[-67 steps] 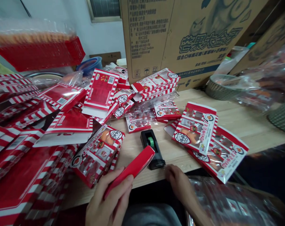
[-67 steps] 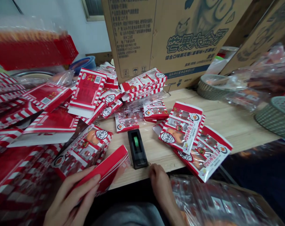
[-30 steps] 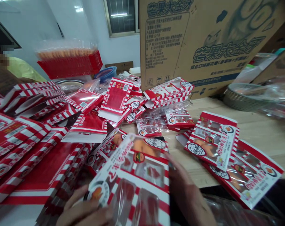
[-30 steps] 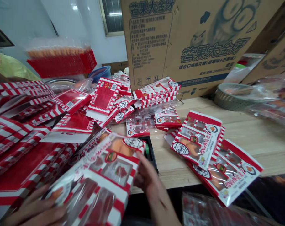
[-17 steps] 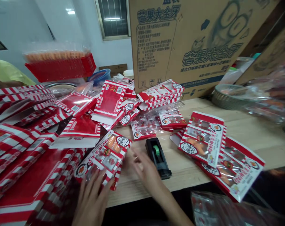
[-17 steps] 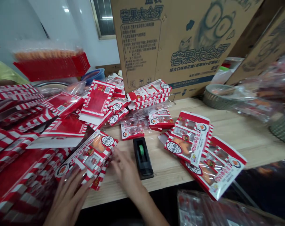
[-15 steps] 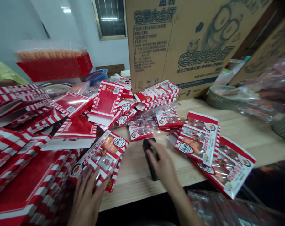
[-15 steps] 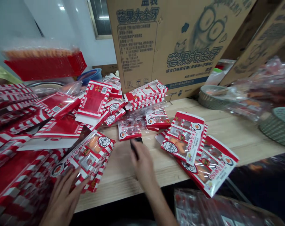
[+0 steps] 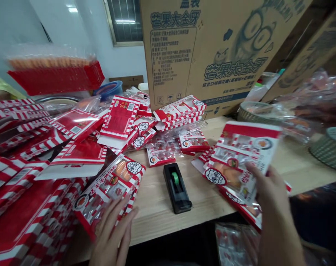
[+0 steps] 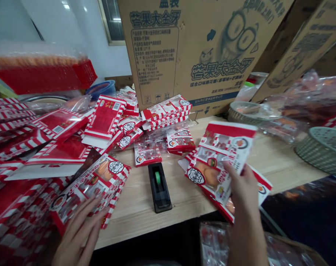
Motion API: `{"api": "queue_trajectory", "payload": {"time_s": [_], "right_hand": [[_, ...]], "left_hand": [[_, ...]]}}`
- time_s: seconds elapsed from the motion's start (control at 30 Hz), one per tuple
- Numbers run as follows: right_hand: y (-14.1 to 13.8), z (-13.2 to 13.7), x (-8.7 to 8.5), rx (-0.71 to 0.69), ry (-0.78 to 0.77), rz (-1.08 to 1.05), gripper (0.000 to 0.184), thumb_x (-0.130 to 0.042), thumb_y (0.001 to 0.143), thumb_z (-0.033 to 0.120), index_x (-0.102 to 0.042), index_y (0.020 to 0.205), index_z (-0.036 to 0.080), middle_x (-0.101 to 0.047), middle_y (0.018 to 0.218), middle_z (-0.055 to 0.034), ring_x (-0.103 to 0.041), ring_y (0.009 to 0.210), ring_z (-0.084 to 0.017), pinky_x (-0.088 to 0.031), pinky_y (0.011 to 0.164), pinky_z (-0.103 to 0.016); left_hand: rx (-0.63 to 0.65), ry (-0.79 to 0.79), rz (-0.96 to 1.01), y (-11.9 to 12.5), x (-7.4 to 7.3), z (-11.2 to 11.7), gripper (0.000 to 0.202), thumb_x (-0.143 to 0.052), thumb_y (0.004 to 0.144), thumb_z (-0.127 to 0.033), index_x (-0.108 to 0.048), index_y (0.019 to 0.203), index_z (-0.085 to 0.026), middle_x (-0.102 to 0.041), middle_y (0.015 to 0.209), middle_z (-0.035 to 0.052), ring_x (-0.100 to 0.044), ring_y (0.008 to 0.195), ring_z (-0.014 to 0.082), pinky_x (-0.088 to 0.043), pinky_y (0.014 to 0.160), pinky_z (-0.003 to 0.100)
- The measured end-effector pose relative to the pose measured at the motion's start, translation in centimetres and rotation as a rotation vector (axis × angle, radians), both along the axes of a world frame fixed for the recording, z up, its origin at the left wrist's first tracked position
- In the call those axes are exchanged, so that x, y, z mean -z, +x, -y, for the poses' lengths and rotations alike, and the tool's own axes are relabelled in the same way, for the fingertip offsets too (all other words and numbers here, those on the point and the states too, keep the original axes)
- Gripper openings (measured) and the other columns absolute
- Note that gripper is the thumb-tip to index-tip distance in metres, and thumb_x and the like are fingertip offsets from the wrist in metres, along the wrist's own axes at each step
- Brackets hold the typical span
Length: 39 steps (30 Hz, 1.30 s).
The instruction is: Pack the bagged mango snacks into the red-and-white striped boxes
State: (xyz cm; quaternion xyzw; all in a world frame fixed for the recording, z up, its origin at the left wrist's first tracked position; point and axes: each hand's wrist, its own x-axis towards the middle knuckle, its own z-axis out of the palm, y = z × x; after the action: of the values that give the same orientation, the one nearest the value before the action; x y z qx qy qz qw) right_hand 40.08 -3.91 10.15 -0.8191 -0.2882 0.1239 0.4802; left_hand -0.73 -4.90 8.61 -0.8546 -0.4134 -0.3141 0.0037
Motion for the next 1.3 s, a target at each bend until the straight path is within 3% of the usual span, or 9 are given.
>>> {"api": "queue_trajectory", "payload": {"time_s": [0.17, 0.27, 0.4, 0.53, 0.67, 0.93, 1.03, 1.2, 1.3], "right_hand": [[-10.1, 5.3, -1.4, 0.011, 0.28, -0.352, 0.039, -0.066, 0.08, 0.046, -0.061, 0.112, 0.024, -0.07, 0.101, -0.0151, -0.07, 0.073, -0.031, -0.056, 0.049, -0.037], [-16.8, 6.4, 1.1, -0.43, 0.328, -0.106, 0.041, -0.066, 0.084, 0.037, -0.058, 0.123, 0.028, -0.069, 0.106, -0.0135, -0.068, 0.091, -0.031, -0.061, 0.068, -0.04], [-21.1, 5.6, 3.7, -0.868, 0.473, 0.03, 0.041, -0.068, 0.083, 0.035, -0.06, 0.124, 0.036, -0.064, 0.12, -0.0098, -0.066, 0.105, -0.029, -0.059, 0.082, -0.04], [-20.3, 3.8, 3.2, -0.752, 0.564, 0.014, 0.055, -0.061, 0.089, 0.024, -0.044, 0.14, 0.036, -0.034, 0.152, -0.0071, -0.039, 0.137, -0.03, -0.043, 0.106, -0.047], [-19.1, 2.1, 2.6, -0.613, 0.705, -0.152, 0.046, -0.056, 0.093, 0.017, -0.048, 0.135, 0.033, -0.059, 0.13, -0.0085, -0.059, 0.119, -0.023, -0.052, 0.096, -0.038], [-17.8, 2.4, 1.3, -0.774, 0.69, -0.026, 0.02, -0.06, 0.09, 0.018, -0.071, 0.101, 0.029, -0.072, 0.1, -0.007, -0.069, 0.089, -0.023, -0.058, 0.074, -0.033], [-18.1, 2.9, 0.4, -0.815, 0.682, -0.211, 0.013, -0.058, 0.093, 0.025, -0.068, 0.085, 0.026, -0.073, 0.091, -0.0069, -0.07, 0.081, -0.021, -0.057, 0.069, -0.03], [-17.9, 2.9, -0.8, -0.911, 0.536, -0.472, 0.026, -0.053, 0.097, 0.029, -0.06, 0.121, 0.034, -0.074, 0.108, -0.0057, -0.071, 0.097, -0.02, -0.059, 0.077, -0.028], [-17.0, 2.6, -1.2, -1.127, 0.62, -0.35, 0.025, -0.051, 0.098, 0.023, -0.07, 0.109, 0.036, -0.072, 0.116, -0.0034, -0.063, 0.115, -0.022, -0.051, 0.097, -0.037]], "left_hand": [[0.147, -0.182, 0.211, 4.1, -2.8, 1.3, 0.034, -0.048, 0.095, -0.023, -0.054, 0.128, -0.028, -0.064, 0.129, 0.0079, -0.06, 0.12, 0.0211, -0.053, 0.098, 0.033], [0.088, -0.236, 0.357, 6.2, -2.8, 2.0, 0.052, -0.05, 0.094, -0.042, -0.04, 0.141, -0.024, -0.068, 0.121, 0.0145, -0.063, 0.116, 0.0284, -0.057, 0.092, 0.042], [-0.22, -0.221, 0.544, 5.9, -0.8, 1.6, 0.051, -0.052, 0.094, -0.033, -0.036, 0.142, -0.026, -0.075, 0.096, 0.0053, -0.074, 0.087, 0.021, -0.063, 0.07, 0.028], [-0.305, -0.015, 0.614, 4.6, 1.2, 0.4, 0.038, -0.048, 0.096, -0.032, -0.046, 0.133, -0.023, -0.072, 0.097, 0.0059, -0.073, 0.084, 0.0173, -0.061, 0.071, 0.023], [-0.345, 0.264, 0.648, 5.0, 2.9, -0.5, 0.034, -0.053, 0.095, -0.029, -0.049, 0.127, -0.021, -0.068, 0.101, 0.0084, -0.071, 0.073, 0.0149, -0.06, 0.064, 0.022], [-0.284, 0.256, 0.707, 3.8, 4.8, -0.4, 0.008, -0.053, 0.092, -0.025, -0.061, 0.095, -0.024, -0.07, 0.086, 0.003, -0.072, 0.073, 0.0186, -0.061, 0.061, 0.029], [-0.217, 0.122, 0.777, 4.0, 3.6, 0.4, 0.026, -0.034, 0.098, -0.018, -0.059, 0.095, -0.026, -0.072, 0.086, 0.0031, -0.073, 0.078, 0.0196, -0.063, 0.064, 0.034], [-0.045, -0.311, 0.869, 3.6, -1.0, 0.7, 0.038, -0.033, 0.101, -0.023, -0.039, 0.137, -0.031, -0.074, 0.11, 0.0052, -0.074, 0.09, 0.0213, -0.065, 0.068, 0.034], [0.244, -0.65, 0.917, 2.4, -3.4, 0.1, 0.026, -0.045, 0.098, -0.028, -0.065, 0.114, -0.034, -0.072, 0.117, 0.0004, -0.071, 0.101, 0.023, -0.061, 0.081, 0.033]]}}
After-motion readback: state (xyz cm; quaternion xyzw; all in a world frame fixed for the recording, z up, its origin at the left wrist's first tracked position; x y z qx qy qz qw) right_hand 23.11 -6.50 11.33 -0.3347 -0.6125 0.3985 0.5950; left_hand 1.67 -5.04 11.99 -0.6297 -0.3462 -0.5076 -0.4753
